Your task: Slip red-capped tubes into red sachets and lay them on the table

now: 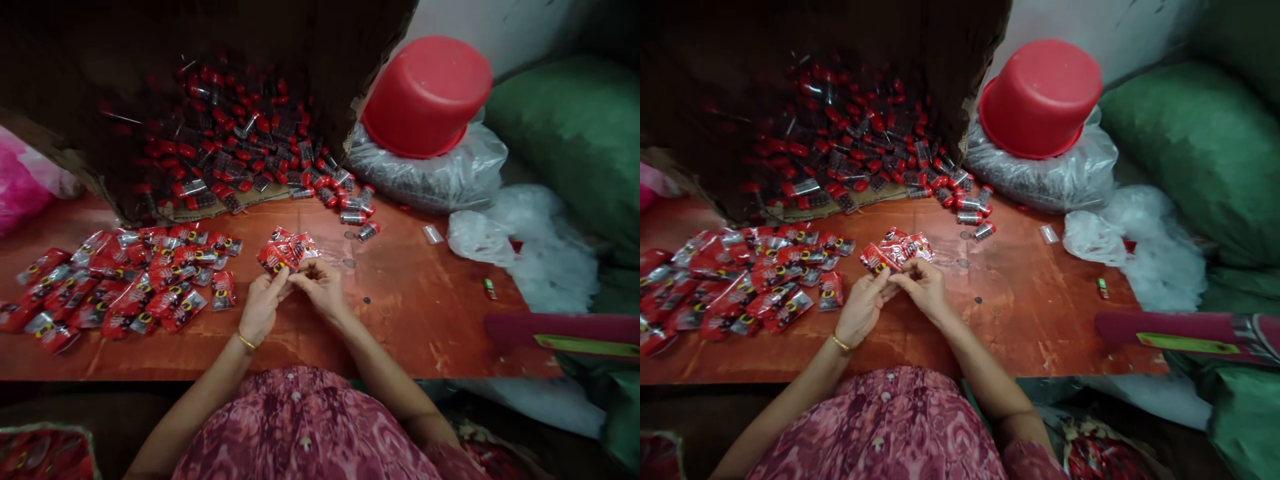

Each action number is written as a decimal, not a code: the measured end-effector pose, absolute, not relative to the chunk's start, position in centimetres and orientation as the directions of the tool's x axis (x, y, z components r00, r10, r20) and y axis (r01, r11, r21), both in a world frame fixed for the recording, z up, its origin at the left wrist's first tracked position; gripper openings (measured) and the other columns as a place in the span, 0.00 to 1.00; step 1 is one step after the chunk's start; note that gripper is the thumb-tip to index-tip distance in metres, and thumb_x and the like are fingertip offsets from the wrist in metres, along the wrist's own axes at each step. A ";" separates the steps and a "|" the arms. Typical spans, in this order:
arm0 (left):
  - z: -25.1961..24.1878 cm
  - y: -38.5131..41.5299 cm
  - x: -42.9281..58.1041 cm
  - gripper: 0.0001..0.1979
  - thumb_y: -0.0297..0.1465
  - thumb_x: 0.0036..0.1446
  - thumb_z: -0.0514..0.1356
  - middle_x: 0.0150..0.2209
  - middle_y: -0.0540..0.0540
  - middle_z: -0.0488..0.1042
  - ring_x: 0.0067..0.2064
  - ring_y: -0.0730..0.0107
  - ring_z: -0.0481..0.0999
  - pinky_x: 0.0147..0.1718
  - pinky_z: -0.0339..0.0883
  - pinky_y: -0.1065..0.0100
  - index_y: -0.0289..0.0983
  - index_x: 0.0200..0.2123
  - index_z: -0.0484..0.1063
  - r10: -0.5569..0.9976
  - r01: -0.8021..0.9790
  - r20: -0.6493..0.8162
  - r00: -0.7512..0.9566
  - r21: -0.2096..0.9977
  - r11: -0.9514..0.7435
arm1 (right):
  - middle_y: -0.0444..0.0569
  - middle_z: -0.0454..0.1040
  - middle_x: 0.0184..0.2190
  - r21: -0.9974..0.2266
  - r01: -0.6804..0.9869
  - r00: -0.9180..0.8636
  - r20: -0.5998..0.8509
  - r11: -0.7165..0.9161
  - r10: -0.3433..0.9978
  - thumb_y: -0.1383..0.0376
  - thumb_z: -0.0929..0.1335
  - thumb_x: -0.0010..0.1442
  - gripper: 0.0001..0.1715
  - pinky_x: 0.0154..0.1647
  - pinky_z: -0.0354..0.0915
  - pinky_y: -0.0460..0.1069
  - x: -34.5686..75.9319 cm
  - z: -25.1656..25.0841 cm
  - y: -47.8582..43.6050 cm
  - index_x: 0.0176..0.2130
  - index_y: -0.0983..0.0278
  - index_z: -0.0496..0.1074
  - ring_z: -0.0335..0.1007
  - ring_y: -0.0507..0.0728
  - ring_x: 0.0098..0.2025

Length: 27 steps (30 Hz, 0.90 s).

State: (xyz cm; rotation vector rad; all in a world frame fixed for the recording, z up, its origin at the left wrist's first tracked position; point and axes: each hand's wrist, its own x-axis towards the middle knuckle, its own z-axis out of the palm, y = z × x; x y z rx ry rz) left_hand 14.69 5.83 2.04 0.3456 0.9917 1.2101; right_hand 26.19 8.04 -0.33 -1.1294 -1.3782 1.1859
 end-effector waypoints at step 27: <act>-0.8 13.7 17.0 0.11 0.33 0.57 0.54 0.55 0.41 0.68 0.63 0.51 0.54 0.60 0.42 0.45 0.40 0.36 0.77 0.975 0.905 0.050 0.216 0.364 -0.219 | 0.56 0.72 0.49 -0.383 0.806 -0.222 0.511 0.451 0.830 0.62 0.64 0.57 0.10 0.58 0.52 0.65 35.8 -3.7 7.1 0.36 0.64 0.71 0.58 0.65 0.60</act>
